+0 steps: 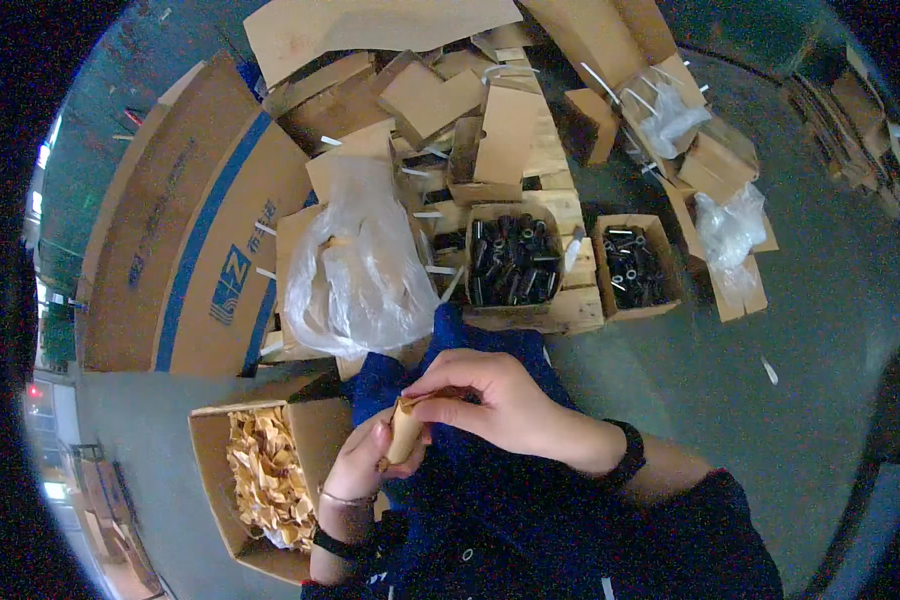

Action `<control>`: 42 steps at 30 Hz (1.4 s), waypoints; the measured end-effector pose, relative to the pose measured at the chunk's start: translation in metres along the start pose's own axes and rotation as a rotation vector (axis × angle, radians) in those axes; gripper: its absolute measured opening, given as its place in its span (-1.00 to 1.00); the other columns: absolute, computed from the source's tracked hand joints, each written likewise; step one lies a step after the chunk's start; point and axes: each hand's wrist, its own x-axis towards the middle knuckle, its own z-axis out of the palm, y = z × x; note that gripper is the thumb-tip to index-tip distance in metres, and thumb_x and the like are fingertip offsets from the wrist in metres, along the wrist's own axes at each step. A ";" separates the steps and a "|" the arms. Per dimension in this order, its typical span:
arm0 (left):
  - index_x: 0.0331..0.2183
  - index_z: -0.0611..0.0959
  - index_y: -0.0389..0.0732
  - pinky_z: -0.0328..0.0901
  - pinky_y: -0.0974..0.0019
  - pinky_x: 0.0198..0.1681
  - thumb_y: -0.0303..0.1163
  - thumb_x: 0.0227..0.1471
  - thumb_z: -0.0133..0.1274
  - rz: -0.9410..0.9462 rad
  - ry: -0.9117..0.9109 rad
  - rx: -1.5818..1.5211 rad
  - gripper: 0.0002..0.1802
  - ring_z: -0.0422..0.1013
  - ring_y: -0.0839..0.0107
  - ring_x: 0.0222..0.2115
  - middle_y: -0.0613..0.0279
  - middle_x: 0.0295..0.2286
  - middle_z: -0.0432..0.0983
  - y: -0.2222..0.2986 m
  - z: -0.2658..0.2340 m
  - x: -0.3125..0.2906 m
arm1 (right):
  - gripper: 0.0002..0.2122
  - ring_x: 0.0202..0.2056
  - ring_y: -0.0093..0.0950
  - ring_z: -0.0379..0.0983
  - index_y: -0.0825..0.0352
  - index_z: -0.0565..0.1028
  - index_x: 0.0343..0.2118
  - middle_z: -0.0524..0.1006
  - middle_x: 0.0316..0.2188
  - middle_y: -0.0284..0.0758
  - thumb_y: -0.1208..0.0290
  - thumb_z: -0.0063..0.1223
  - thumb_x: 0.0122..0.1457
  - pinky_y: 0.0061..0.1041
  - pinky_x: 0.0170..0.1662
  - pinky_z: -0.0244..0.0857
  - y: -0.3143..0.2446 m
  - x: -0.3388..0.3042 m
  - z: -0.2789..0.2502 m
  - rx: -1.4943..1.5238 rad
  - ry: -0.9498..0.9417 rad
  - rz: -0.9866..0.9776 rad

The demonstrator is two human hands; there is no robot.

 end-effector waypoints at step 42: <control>-0.65 0.48 -0.24 0.26 0.47 -0.47 -0.49 -0.27 0.15 0.765 0.358 0.433 -0.86 0.38 0.42 -0.52 0.15 -0.56 0.45 -0.014 0.023 -0.012 | -0.72 -0.55 -0.61 0.31 0.40 0.42 -0.30 0.44 -0.58 -0.35 0.28 -0.04 0.01 -0.53 -0.51 0.19 -0.031 -0.042 0.004 -0.074 -0.335 0.364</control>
